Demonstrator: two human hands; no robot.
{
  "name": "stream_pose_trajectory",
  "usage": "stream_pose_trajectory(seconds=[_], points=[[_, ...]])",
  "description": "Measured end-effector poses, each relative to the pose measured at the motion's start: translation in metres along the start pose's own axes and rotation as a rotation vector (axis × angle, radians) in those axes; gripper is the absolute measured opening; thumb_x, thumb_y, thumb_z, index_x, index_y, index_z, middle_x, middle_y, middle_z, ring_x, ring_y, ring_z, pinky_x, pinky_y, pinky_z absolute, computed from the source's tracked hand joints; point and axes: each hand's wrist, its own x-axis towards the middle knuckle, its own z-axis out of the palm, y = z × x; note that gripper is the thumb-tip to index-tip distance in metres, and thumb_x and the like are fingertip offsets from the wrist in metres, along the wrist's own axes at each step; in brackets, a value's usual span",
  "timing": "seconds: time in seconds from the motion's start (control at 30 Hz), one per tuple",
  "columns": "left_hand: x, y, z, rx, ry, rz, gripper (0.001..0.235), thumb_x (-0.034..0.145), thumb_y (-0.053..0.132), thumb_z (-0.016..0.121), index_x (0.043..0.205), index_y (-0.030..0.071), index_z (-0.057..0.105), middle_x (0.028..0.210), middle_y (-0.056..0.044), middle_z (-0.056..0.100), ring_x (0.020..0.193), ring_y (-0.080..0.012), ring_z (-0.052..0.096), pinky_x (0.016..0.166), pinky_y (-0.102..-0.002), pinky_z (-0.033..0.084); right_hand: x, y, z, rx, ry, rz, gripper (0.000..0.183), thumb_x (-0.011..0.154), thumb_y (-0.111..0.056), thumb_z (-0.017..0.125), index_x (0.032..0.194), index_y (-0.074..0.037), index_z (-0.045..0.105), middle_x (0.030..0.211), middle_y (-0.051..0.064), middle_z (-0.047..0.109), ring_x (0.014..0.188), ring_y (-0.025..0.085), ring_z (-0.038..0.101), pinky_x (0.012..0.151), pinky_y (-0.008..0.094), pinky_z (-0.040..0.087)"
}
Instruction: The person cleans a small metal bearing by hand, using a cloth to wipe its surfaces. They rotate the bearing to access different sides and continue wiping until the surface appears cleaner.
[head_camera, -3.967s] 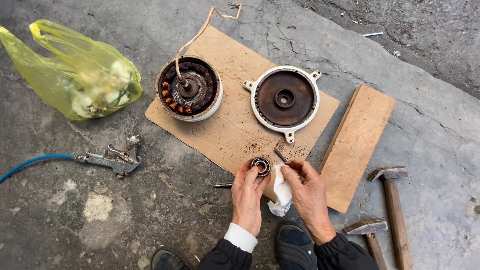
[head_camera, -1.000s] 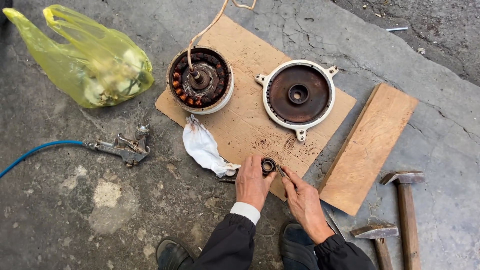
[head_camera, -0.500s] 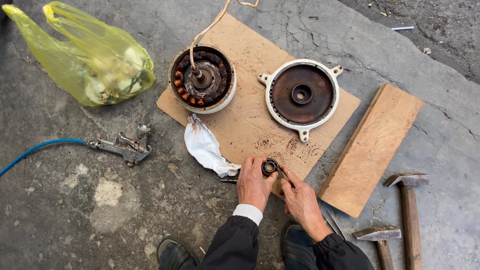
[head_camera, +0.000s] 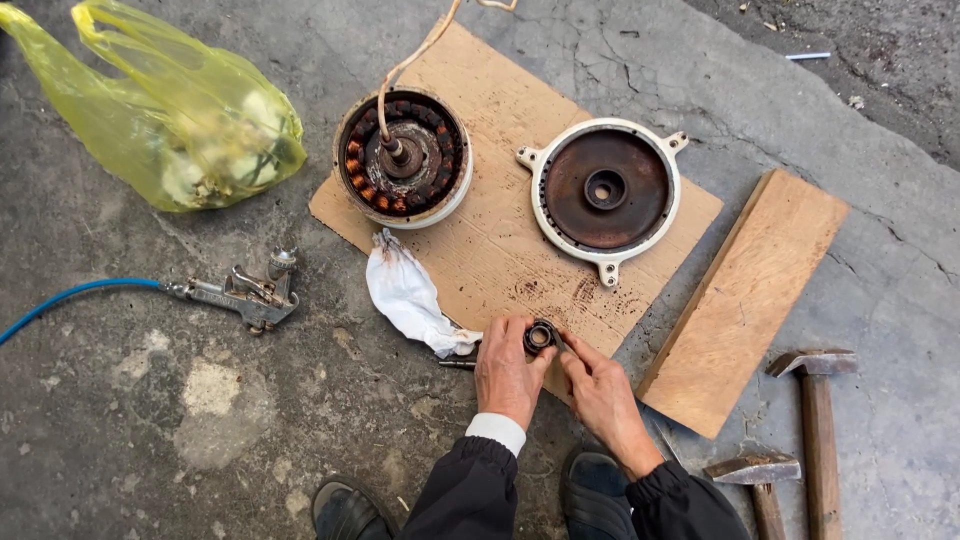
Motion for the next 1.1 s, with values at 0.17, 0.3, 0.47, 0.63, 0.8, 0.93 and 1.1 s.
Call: stream_pose_trajectory(seconds=[0.17, 0.3, 0.47, 0.63, 0.8, 0.93, 1.1], points=[[-0.003, 0.001, 0.000, 0.003, -0.014, -0.011, 0.045, 0.087, 0.022, 0.095, 0.123, 0.014, 0.067, 0.118, -0.012, 0.064, 0.116, -0.0364, 0.062, 0.093, -0.048, 0.053, -0.010, 0.000, -0.004, 0.189, -0.027, 0.127, 0.054, 0.110, -0.028, 0.059, 0.163, -0.025, 0.066, 0.072, 0.006, 0.046, 0.053, 0.016, 0.037, 0.050, 0.032, 0.036], [-0.001, 0.002, 0.000, 0.006, -0.005, 0.001, 0.046, 0.087, 0.022, 0.095, 0.123, 0.014, 0.067, 0.117, -0.012, 0.064, 0.114, -0.0362, 0.063, 0.093, -0.047, 0.053, -0.009, -0.019, -0.007, 0.107, -0.027, 0.106, 0.055, 0.110, -0.028, 0.056, 0.164, -0.019, 0.064, 0.072, 0.005, 0.049, 0.054, 0.017, 0.041, 0.051, 0.034, 0.037], [-0.002, 0.002, -0.002, 0.016, -0.002, 0.022, 0.047, 0.089, 0.021, 0.093, 0.127, 0.014, 0.067, 0.118, -0.013, 0.064, 0.115, -0.0383, 0.063, 0.092, -0.049, 0.053, -0.010, -0.020, -0.008, 0.139, -0.038, 0.113, 0.055, 0.110, -0.025, 0.056, 0.164, -0.019, 0.065, 0.070, 0.008, 0.052, 0.049, 0.019, 0.043, 0.048, 0.035, 0.039], [-0.002, -0.001, -0.009, 0.034, 0.057, 0.109, 0.064, 0.082, 0.031, 0.094, 0.135, 0.010, 0.065, 0.117, -0.017, 0.068, 0.110, -0.0420, 0.065, 0.094, -0.051, 0.052, 0.019, 0.009, -0.019, -0.385, 0.144, -0.157, 0.053, 0.104, -0.035, 0.058, 0.155, -0.031, 0.069, 0.108, 0.013, 0.074, 0.087, 0.034, 0.064, 0.080, 0.045, 0.054], [0.013, -0.029, -0.109, 0.039, 0.012, 0.247, 0.055, 0.092, 0.006, 0.068, 0.146, 0.013, 0.066, 0.121, -0.020, 0.078, 0.104, -0.0447, 0.073, 0.090, -0.055, 0.055, 0.005, -0.038, -0.016, -0.856, 0.239, -0.593, 0.056, 0.103, -0.037, 0.062, 0.157, -0.021, 0.063, 0.148, 0.014, 0.070, 0.106, 0.050, 0.076, 0.085, 0.067, 0.062], [-0.039, -0.041, -0.251, 0.539, 0.189, 0.127, 0.028, 0.108, 0.051, 0.062, 0.106, 0.028, 0.078, 0.071, -0.008, 0.078, 0.065, -0.0415, 0.074, 0.053, -0.055, 0.051, -0.024, -0.121, 0.036, -0.734, 0.108, -1.091, 0.052, 0.109, -0.027, 0.066, 0.156, -0.005, 0.069, 0.137, 0.024, 0.075, 0.123, 0.044, 0.070, 0.103, 0.055, 0.054], [-0.173, -0.078, -0.376, 0.634, 0.208, 0.108, 0.046, 0.082, -0.004, 0.072, 0.121, 0.019, 0.075, 0.078, -0.003, 0.076, 0.077, -0.0364, 0.070, 0.077, -0.051, 0.051, 0.008, -0.183, 0.122, -0.818, -0.097, -1.308, 0.051, 0.109, -0.032, 0.067, 0.154, -0.008, 0.073, 0.140, 0.021, 0.078, 0.120, 0.045, 0.074, 0.098, 0.056, 0.057]])
